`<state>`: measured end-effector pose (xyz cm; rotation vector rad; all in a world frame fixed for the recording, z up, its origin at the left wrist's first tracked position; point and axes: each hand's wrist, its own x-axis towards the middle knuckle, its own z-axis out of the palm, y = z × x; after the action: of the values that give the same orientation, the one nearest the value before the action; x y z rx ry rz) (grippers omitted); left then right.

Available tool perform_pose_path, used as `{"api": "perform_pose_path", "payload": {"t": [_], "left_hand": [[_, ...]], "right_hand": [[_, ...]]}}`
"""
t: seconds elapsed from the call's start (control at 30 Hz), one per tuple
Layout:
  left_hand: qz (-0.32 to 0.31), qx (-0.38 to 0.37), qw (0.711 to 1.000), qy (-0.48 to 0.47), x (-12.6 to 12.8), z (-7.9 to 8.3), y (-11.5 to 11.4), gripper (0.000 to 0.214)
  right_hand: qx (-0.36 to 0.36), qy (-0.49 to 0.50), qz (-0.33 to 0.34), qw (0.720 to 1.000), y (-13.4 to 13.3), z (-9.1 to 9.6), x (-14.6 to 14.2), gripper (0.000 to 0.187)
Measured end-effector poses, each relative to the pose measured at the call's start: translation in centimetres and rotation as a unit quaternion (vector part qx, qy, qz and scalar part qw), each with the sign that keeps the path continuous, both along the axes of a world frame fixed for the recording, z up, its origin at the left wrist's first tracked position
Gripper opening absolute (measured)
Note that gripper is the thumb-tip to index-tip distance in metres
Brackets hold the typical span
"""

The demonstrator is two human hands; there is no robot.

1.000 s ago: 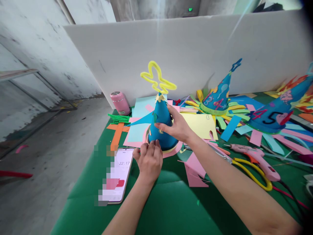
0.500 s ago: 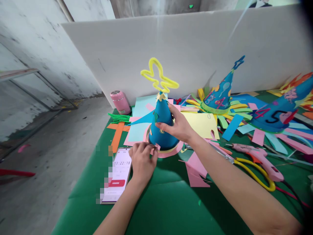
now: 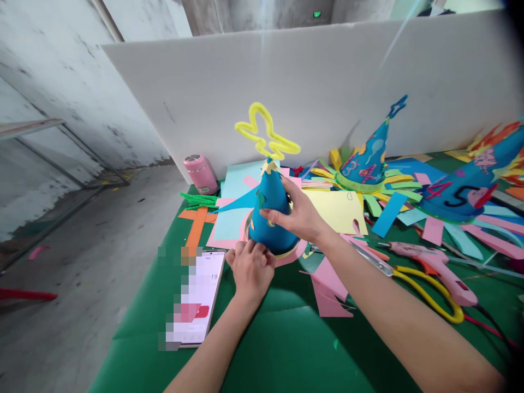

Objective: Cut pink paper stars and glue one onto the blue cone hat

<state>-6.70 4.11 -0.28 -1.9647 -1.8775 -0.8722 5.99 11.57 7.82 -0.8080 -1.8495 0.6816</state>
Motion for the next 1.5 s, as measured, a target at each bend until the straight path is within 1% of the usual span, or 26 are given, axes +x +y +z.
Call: {"api": "perform_pose_path", "payload": {"t": [0.13, 0.27, 0.43, 0.63, 0.9, 1.13, 1.33, 1.4, 1.5], "left_hand": [[0.001, 0.025, 0.999, -0.02, -0.1, 0.1, -0.3, 0.012], [0.004, 0.067, 0.997, -0.042, -0.1, 0.8, -0.6, 0.012], [-0.002, 0.117, 0.993, -0.032, 0.4, 1.5, -0.1, 0.012], [0.001, 0.128, 0.991, -0.025, 1.0, 1.4, 0.8, 0.012], [-0.017, 0.154, 0.988, -0.015, 0.7, 1.0, 0.9, 0.01], [-0.03, 0.17, 0.985, 0.017, 0.6, 0.8, 1.1, 0.011], [-0.04, 0.167, 0.985, 0.025, 0.5, 0.7, 1.1, 0.006], [-0.043, 0.164, 0.985, 0.022, 0.3, 0.7, 0.9, 0.005], [-0.063, 0.143, 0.987, 0.017, -0.2, 0.6, 0.4, 0.012]], "right_hand": [[-0.001, 0.001, 0.001, 1.0, 0.0, 0.0, 0.0, 0.056], [0.003, 0.0, 0.002, 1.0, 0.0, 0.0, 0.0, 0.054], [0.003, 0.001, 0.001, 1.0, 0.0, -0.1, 0.0, 0.055], [0.001, -0.004, -0.003, 1.0, 0.0, -0.1, 0.0, 0.056], [0.005, 0.002, 0.002, 1.0, 0.1, -0.3, 0.0, 0.054], [0.011, 0.001, 0.0, 1.0, 0.1, -0.3, 0.0, 0.052], [0.014, -0.001, 0.0, 1.0, 0.1, -0.3, 0.0, 0.052], [0.015, -0.002, 0.0, 1.0, 0.1, -0.3, 0.0, 0.049], [0.014, 0.001, 0.007, 1.0, 0.1, -0.2, 0.0, 0.046]]}}
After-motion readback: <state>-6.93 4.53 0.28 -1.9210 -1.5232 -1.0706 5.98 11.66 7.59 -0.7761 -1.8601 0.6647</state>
